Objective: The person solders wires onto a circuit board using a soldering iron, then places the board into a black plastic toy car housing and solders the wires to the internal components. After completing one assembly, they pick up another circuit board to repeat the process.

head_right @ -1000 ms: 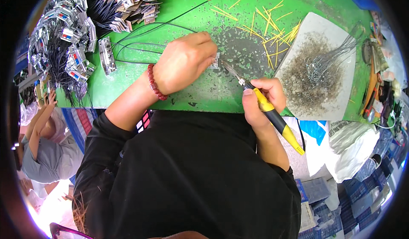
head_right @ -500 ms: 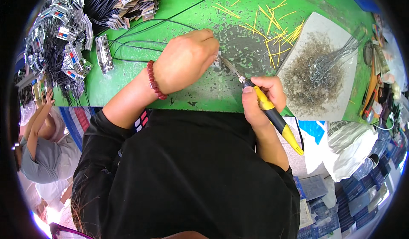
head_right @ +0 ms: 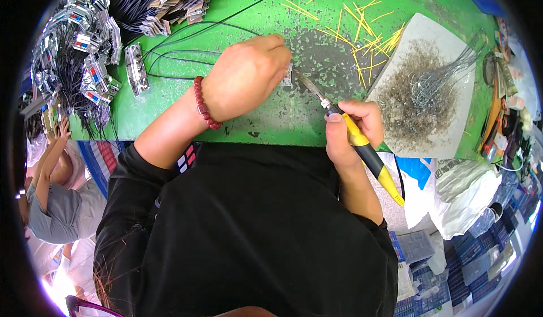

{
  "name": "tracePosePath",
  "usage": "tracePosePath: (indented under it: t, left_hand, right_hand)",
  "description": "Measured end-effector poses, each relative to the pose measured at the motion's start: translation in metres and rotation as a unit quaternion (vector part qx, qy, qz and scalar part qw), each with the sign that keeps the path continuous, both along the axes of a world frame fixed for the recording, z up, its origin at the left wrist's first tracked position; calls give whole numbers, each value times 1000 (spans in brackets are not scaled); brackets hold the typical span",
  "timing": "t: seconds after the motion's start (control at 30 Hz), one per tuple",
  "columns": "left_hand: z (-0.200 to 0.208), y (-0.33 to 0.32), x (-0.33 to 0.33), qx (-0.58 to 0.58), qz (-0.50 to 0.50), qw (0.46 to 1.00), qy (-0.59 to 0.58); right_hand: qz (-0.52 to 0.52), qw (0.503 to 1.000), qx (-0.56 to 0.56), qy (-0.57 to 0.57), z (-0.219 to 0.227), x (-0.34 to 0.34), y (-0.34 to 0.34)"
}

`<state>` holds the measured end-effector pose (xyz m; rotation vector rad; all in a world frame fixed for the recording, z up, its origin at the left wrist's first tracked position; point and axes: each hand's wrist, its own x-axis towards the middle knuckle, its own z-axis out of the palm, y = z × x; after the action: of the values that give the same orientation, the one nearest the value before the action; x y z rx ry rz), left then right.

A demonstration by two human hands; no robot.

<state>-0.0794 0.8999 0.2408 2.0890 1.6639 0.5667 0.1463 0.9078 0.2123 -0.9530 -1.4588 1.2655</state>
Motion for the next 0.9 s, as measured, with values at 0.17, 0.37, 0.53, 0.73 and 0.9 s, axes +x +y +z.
tracePosePath:
  t: [0.17, 0.37, 0.53, 0.73, 0.9]
  left_hand:
    - [1, 0, -1, 5, -1, 1000, -4]
    - [0, 0, -3, 11, -1, 1000, 0]
    - [2, -1, -4, 7, 8, 1000, 3]
    - [18, -9, -48, 126, 85, 987, -54]
    - [12, 8, -70, 138, 41, 989, 17]
  right_hand:
    - [-14, 1000, 8, 25, -1, -4, 1]
    - [-8, 999, -18, 30, 2, -5, 0]
    - [14, 999, -5, 33, -1, -4, 1]
    - [80, 995, 49, 15, 27, 9, 29]
    - [146, 960, 120, -207, 55, -35, 86]
